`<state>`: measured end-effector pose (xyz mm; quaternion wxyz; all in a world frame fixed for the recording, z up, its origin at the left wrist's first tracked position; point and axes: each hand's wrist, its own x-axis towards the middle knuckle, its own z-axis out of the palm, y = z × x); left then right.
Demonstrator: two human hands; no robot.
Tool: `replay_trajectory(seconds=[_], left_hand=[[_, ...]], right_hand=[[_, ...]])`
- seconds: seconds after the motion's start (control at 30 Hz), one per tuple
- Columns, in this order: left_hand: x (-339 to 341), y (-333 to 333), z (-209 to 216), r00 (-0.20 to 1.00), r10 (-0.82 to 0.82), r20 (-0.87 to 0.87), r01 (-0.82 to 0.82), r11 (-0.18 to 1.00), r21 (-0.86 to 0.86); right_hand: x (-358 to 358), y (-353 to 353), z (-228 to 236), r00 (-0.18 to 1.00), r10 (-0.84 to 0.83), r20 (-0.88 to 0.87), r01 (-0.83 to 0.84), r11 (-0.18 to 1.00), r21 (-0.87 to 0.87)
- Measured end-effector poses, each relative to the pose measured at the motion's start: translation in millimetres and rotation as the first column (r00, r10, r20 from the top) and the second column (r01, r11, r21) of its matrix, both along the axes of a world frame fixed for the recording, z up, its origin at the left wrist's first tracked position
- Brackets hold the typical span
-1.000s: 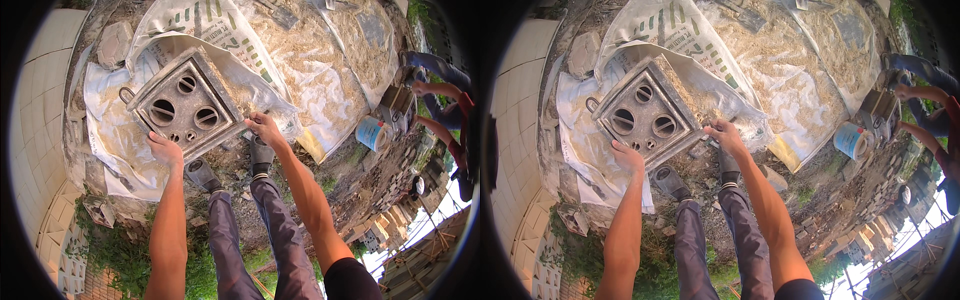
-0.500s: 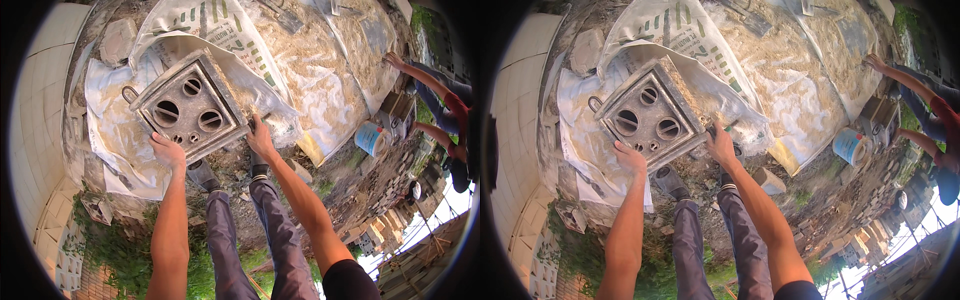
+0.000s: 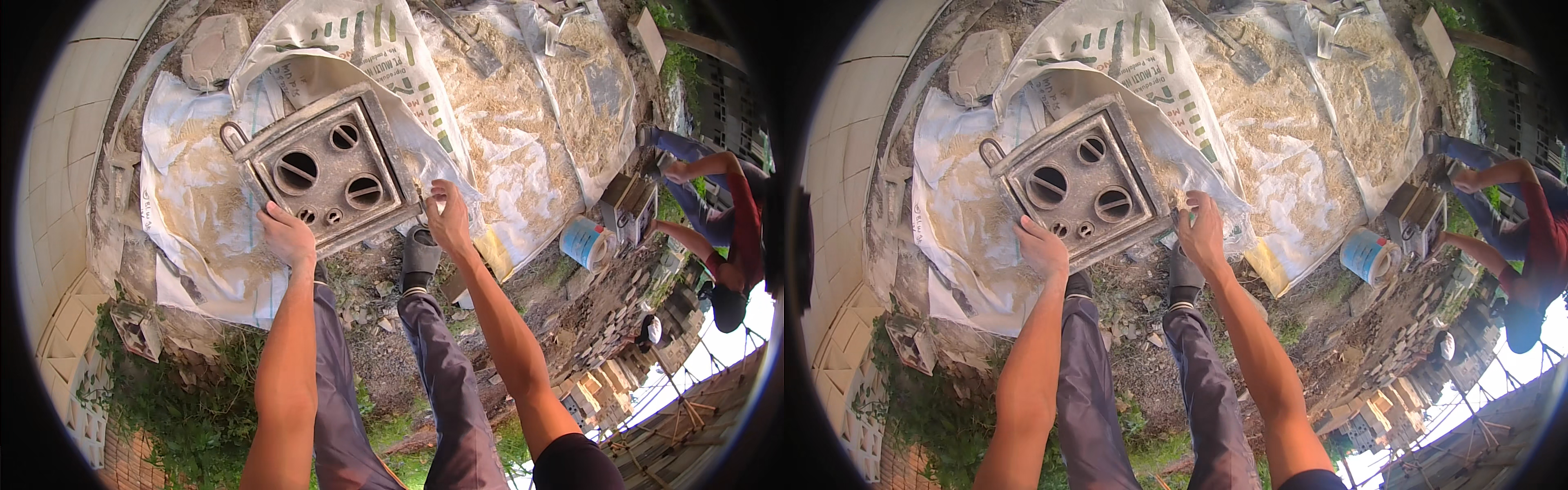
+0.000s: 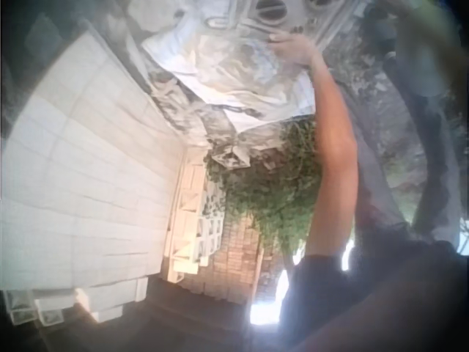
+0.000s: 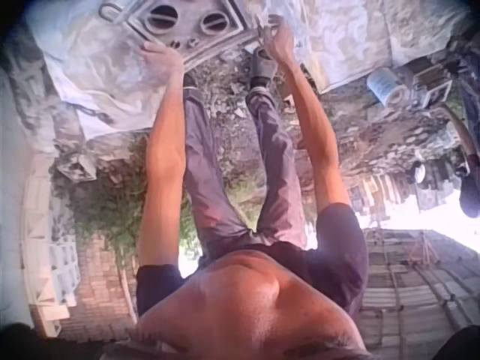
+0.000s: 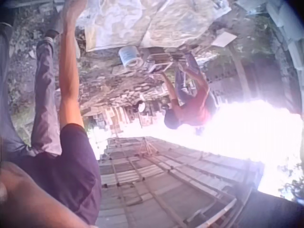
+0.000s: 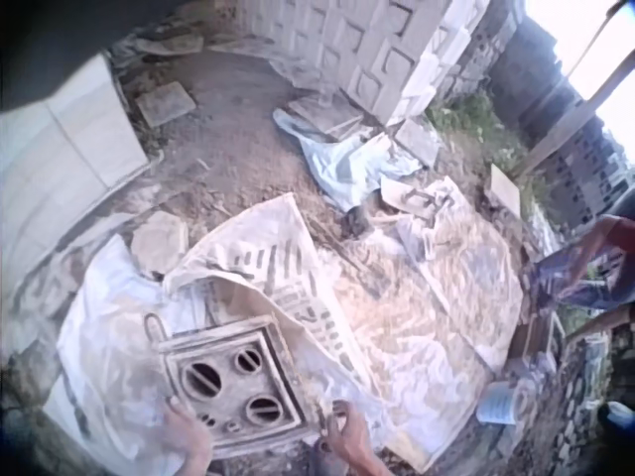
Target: The person removes pipe inserts from a block mold by hand, unlatches and disassembles the mold frame, and carries the demolded concrete block to place it onto a stack of blocks.
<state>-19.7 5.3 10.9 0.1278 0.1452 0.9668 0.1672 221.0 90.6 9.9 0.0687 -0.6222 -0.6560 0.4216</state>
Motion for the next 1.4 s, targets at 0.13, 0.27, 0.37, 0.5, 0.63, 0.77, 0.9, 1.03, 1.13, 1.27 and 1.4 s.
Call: replay_trajectory(seconds=[0.13,0.27,0.37,0.5,0.63,0.77,0.9,1.03,1.13,1.27,1.4], left_hand=[[2.3,-1.1,3.0,0.999,0.013,0.051,-0.014,1.0,0.019],[-13.5,-16.0,-3.5,0.995,-0.03,0.096,0.019,0.993,0.113],[-16.5,-18.8,4.7,0.958,-0.177,0.226,0.103,0.946,0.306],[-49.3,-34.8,-0.5,0.878,-0.342,0.336,0.204,0.901,0.384],[-71.9,-32.9,14.9,0.684,-0.354,0.638,0.129,0.919,0.372],[-87.7,-27.5,7.8,0.746,-0.344,0.571,0.216,0.935,0.281],[-82.2,-12.9,22.8,0.748,-0.329,0.576,0.262,0.944,0.199],[-79.9,-18.2,23.8,0.738,-0.37,0.564,0.284,0.929,0.237],[-74.6,-21.4,12.3,0.74,-0.364,0.566,0.263,0.931,0.255],[-69.2,-10.7,22.8,0.731,-0.27,0.627,0.255,0.96,0.117],[-72.4,-1.9,30.3,0.724,-0.163,0.67,0.237,0.971,-0.02]], right_hand=[[-26.4,3.2,24.3,0.991,-0.137,0.007,0.135,0.983,0.123],[-88.3,-6.8,54.1,0.975,-0.177,-0.138,0.198,0.967,0.159],[-125.7,-17.2,64.4,0.97,-0.137,-0.203,0.165,0.978,0.13],[-178.6,-34.7,69.8,0.976,-0.086,-0.2,0.099,0.994,0.055],[-203.8,-39.8,66.8,0.984,-0.042,-0.173,0.056,0.995,0.078],[-229.0,-30.2,59.6,0.999,0.041,0.002,-0.041,0.98,0.194],[-239.9,-14.1,58.5,0.978,0.114,0.173,-0.141,0.979,0.15],[-255.7,5.7,63.6,0.897,0.327,0.297,-0.269,0.937,-0.221],[-255.4,12.3,46.4,0.9,0.332,0.281,-0.269,0.933,-0.239],[-246.8,25.0,37.5,0.833,0.483,0.269,-0.35,0.838,-0.419],[-252.5,24.3,42.3,0.821,0.52,0.237,-0.373,0.801,-0.468]])
